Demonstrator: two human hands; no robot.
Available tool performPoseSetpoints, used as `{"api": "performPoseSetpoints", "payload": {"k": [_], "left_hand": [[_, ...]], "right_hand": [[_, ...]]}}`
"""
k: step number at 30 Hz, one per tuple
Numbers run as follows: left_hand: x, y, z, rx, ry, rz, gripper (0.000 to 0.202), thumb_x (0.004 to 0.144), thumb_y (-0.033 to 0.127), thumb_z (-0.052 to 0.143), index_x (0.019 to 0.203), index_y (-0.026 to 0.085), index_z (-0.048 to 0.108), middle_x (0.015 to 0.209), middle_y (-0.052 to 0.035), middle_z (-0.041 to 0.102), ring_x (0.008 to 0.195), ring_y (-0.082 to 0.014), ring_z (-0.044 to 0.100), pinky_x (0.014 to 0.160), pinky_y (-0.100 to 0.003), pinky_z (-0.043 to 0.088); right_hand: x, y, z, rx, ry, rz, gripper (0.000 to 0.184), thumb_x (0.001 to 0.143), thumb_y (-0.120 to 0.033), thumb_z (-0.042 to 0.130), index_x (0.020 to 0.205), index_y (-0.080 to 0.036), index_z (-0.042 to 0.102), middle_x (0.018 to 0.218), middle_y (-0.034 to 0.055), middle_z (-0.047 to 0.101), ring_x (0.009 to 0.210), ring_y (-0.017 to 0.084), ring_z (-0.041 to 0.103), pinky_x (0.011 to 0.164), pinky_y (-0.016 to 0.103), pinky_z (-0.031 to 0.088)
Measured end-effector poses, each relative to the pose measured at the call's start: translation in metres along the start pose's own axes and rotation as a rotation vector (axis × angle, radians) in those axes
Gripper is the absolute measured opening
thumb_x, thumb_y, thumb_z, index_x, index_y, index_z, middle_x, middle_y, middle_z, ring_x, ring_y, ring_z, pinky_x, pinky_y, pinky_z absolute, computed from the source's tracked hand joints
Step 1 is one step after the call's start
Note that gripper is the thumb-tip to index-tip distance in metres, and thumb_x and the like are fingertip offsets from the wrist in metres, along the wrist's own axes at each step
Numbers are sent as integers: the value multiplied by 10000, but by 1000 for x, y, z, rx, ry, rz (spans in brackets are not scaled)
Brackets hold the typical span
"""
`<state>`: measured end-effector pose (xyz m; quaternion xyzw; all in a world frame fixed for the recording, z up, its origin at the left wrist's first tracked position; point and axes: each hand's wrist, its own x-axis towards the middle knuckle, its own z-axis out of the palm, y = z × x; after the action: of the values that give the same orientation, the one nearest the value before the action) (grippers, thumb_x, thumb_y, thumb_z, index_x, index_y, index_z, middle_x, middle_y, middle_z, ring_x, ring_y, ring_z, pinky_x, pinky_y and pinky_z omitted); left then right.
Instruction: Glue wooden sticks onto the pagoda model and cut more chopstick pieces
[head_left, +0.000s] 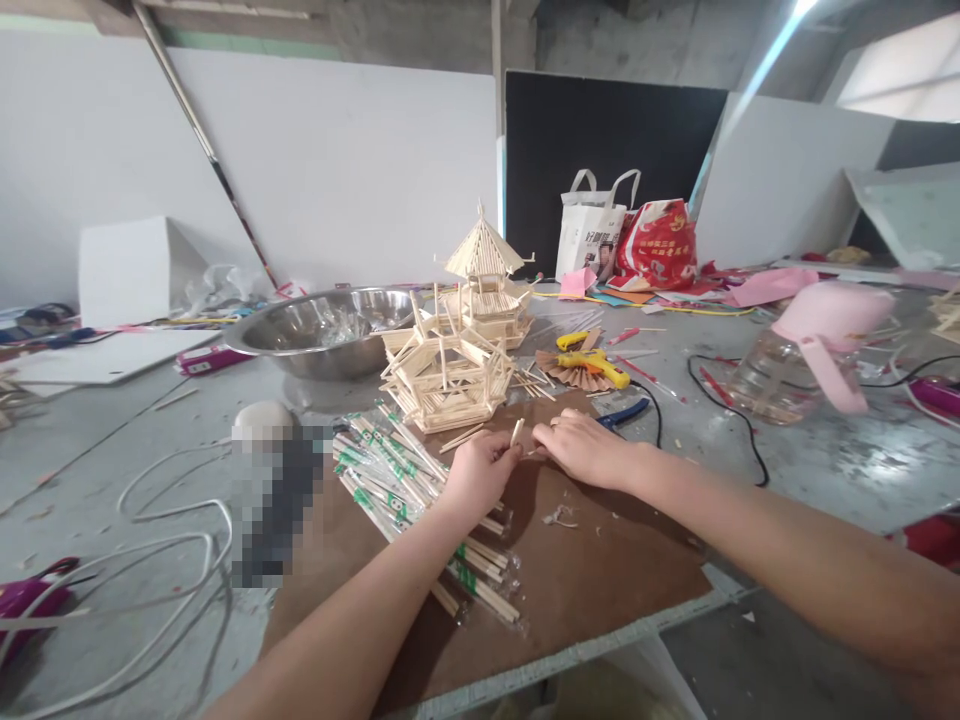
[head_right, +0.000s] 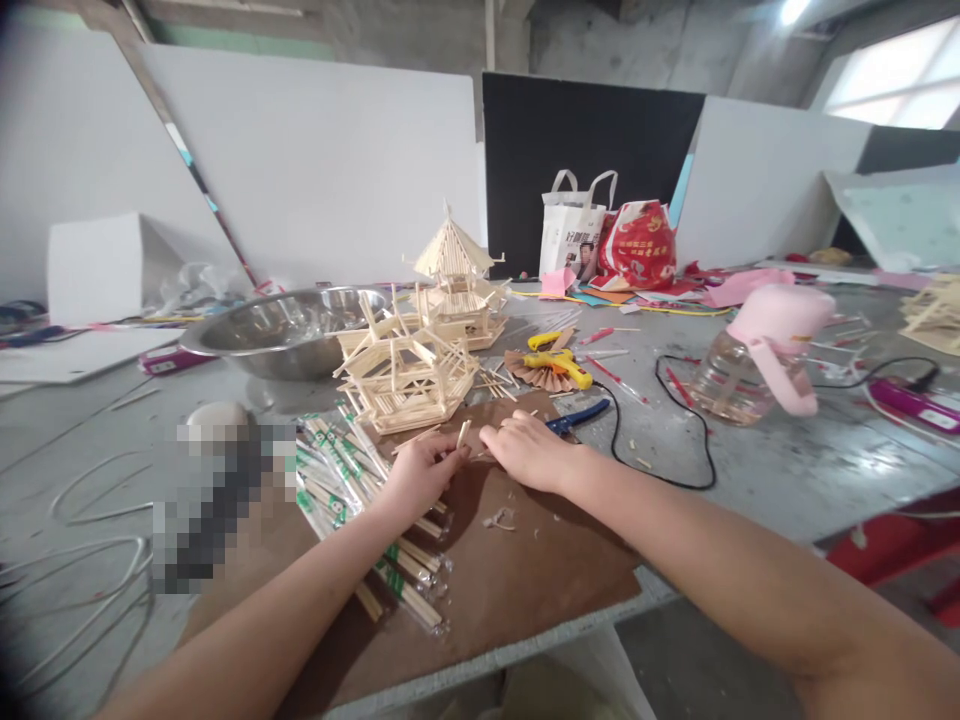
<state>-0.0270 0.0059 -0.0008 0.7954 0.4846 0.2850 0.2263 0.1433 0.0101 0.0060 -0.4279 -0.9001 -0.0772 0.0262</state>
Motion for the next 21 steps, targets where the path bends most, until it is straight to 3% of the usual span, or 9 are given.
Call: {"api": "performPoseSetpoints", "payload": {"k": [5, 9, 14, 17, 18, 21], "left_hand": [[-1, -3, 3, 3, 68, 78, 212, 733, 240, 447, 610, 163, 602, 673, -8, 524, 632, -102, 490, 584, -192, 365], [-1, -5, 3, -59, 21, 91, 213, 737, 246, 436, 644, 166, 610, 648, -2, 535, 613, -101, 490, 576, -191, 368], [-1, -8, 3, -96, -69, 45, 210, 720, 268, 434, 616, 163, 582, 488, 34, 486, 498, -90, 435, 480, -182, 319], [-1, -11, 5, -99, -60, 18, 213, 713, 265, 429, 576, 158, 553, 488, 33, 498, 480, -85, 433, 464, -181, 306], [-1, -11, 5, -107, -53, 5, 211, 714, 264, 424, 585, 159, 554, 500, 31, 510, 483, -86, 442, 467, -182, 311], [0, -12, 4, -135, -40, -51, 218, 720, 286, 418, 624, 159, 567, 522, 22, 534, 493, -95, 471, 478, -190, 334]], "right_hand": [[4, 1, -6, 183, 117, 15, 121, 808, -206, 408, 820, -155, 517, 748, 51, 581, 740, 149, 512, 693, 256, 320], [7, -2, -10, 443, 203, 19, 103, 787, -206, 440, 836, -159, 517, 801, 46, 593, 771, 140, 519, 689, 241, 354], [20, 10, -17, 747, 74, 85, 212, 819, -306, 371, 818, -163, 527, 699, 6, 610, 630, 102, 545, 595, 205, 389], [39, 31, -18, 507, 59, 215, 358, 861, -333, 241, 817, -156, 550, 763, 29, 629, 679, 104, 562, 621, 199, 389], [47, 39, -16, 322, 40, 273, 351, 858, -329, 253, 822, -166, 563, 792, 34, 631, 722, 115, 566, 644, 205, 387], [68, 54, -9, 169, 13, 346, 238, 798, -256, 392, 793, -146, 603, 875, 107, 621, 848, 196, 555, 695, 264, 378]]}}
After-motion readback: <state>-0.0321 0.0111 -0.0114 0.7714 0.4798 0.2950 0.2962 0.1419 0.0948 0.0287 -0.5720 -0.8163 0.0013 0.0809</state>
